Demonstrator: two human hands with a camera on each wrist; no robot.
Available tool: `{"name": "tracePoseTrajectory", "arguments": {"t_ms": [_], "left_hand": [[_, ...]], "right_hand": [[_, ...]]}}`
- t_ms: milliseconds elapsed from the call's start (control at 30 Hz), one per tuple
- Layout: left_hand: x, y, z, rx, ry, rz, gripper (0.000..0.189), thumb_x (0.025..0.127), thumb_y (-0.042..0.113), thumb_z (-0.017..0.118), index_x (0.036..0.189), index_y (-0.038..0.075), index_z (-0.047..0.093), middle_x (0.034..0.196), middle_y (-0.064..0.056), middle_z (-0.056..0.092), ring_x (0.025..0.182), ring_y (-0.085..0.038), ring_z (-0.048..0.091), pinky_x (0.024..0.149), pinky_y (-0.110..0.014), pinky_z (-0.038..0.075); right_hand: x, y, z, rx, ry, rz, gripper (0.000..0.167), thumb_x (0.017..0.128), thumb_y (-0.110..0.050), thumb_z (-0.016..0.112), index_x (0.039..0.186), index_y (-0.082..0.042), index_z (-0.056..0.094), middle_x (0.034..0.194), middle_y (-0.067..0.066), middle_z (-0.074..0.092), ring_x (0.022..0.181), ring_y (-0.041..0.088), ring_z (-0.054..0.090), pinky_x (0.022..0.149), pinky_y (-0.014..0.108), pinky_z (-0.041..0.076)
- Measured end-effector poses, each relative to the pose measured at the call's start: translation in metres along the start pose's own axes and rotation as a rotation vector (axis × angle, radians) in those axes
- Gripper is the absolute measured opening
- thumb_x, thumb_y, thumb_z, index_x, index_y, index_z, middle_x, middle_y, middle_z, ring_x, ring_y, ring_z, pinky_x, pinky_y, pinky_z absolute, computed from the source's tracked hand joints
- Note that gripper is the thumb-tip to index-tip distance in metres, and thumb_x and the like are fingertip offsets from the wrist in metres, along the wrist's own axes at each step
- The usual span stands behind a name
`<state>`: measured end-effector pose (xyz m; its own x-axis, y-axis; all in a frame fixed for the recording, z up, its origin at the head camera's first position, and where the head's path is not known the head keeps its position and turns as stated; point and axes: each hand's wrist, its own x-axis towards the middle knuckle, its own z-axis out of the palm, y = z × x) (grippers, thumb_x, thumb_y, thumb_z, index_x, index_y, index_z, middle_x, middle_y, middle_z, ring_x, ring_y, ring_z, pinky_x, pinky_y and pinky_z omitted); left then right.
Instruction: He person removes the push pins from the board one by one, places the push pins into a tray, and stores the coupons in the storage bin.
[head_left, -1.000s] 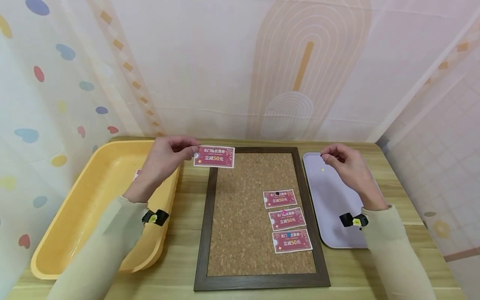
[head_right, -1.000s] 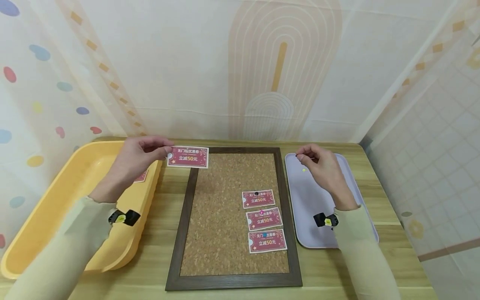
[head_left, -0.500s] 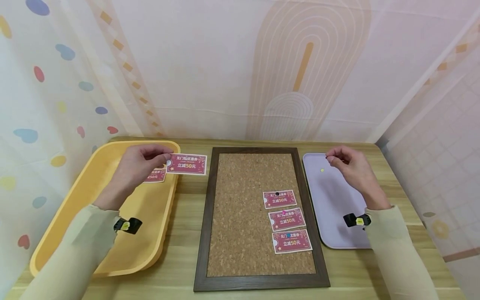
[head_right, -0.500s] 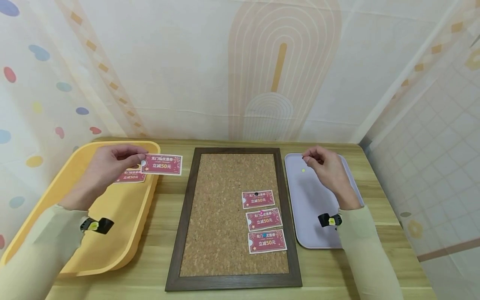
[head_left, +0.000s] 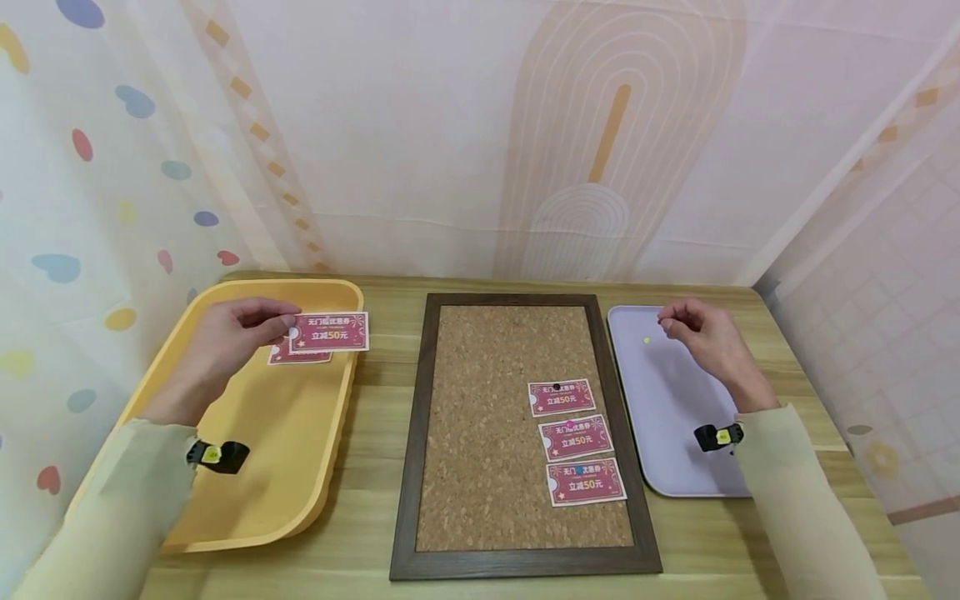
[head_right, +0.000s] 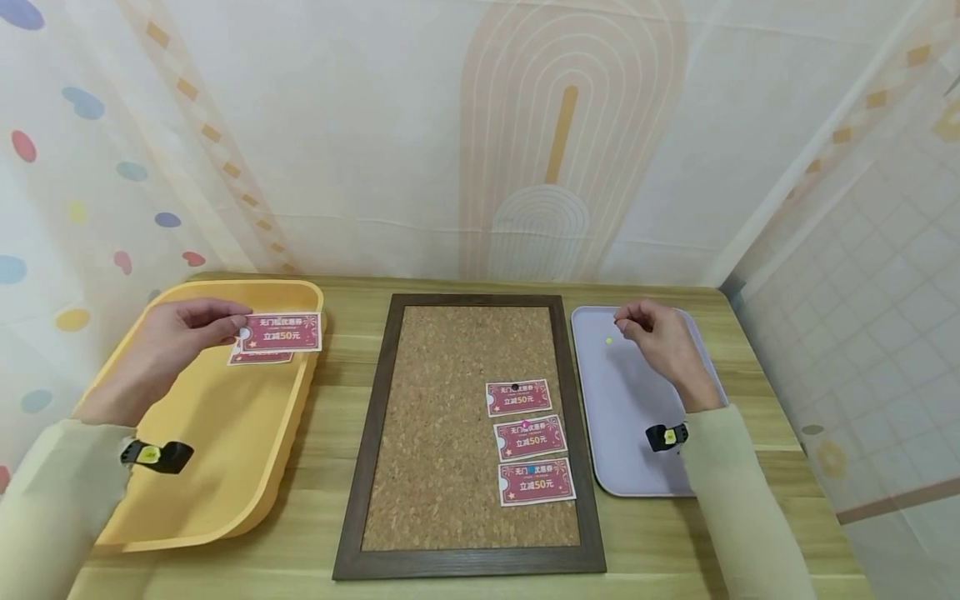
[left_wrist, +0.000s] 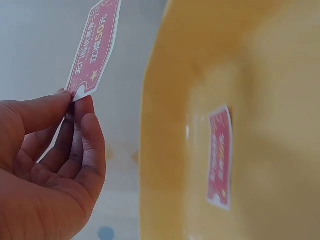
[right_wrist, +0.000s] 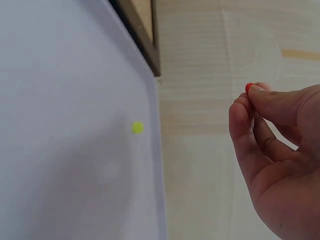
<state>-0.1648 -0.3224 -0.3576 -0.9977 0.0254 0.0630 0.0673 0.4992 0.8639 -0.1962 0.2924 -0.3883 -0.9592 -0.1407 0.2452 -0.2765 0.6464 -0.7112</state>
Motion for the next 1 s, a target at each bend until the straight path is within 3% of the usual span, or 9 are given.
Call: {"name": "tracePoseTrajectory", "arguments": {"t_ms": [167, 400, 600, 867, 1000], "left_hand": [[-0.003, -0.019, -0.015, -0.097, -0.027, -0.021, 0.018, 0.103, 0.007, 0.063, 0.115, -0.002, 0.072, 0.096, 0.016, 0.073, 0.084, -0.002, 0.067, 0.076, -0.017, 0.056], [-0.005, -0.04, -0.029, -0.102, -0.08, -0.104, 0.017, 0.103, 0.012, 0.064, 0.113, 0.003, 0.075, 0.097, 0.017, 0.073, 0.086, -0.002, 0.067, 0.076, -0.019, 0.056], [-0.002, -0.054, -0.033, -0.105, -0.129, -0.167, 0.016, 0.103, 0.01, 0.064, 0.113, 0.002, 0.074, 0.095, 0.016, 0.072, 0.086, -0.001, 0.068, 0.078, -0.02, 0.057], [0.003, -0.071, -0.036, -0.061, -0.2, -0.226, 0.035, 0.104, 0.006, 0.062, 0.126, -0.02, 0.059, 0.095, 0.013, 0.072, 0.086, -0.003, 0.069, 0.08, -0.024, 0.059], [0.004, -0.078, -0.039, 0.01, -0.237, -0.263, 0.042, 0.104, 0.009, 0.062, 0.133, -0.02, 0.054, 0.104, 0.005, 0.073, 0.087, -0.004, 0.069, 0.082, -0.026, 0.059]], "right_hand": [[0.002, 0.009, 0.0, -0.045, -0.045, -0.005, 0.005, 0.096, 0.004, 0.068, 0.1, 0.005, 0.071, 0.09, 0.017, 0.07, 0.074, 0.003, 0.054, 0.064, 0.016, 0.044], [0.004, 0.019, 0.002, -0.108, -0.07, -0.05, 0.004, 0.094, 0.004, 0.071, 0.095, 0.0, 0.073, 0.085, 0.012, 0.071, 0.071, 0.006, 0.052, 0.062, 0.018, 0.043], [0.006, 0.026, 0.002, -0.096, -0.149, 0.028, 0.006, 0.097, 0.001, 0.068, 0.1, 0.001, 0.073, 0.091, 0.015, 0.071, 0.076, 0.015, 0.055, 0.066, 0.023, 0.044], [0.008, 0.037, 0.002, -0.059, -0.239, 0.104, 0.01, 0.1, 0.003, 0.061, 0.105, 0.005, 0.07, 0.099, 0.018, 0.069, 0.084, 0.021, 0.053, 0.071, 0.024, 0.045], [0.008, 0.043, 0.003, -0.046, -0.255, 0.102, 0.01, 0.1, 0.004, 0.062, 0.105, 0.006, 0.07, 0.1, 0.018, 0.069, 0.085, 0.019, 0.053, 0.072, 0.021, 0.046]]}}
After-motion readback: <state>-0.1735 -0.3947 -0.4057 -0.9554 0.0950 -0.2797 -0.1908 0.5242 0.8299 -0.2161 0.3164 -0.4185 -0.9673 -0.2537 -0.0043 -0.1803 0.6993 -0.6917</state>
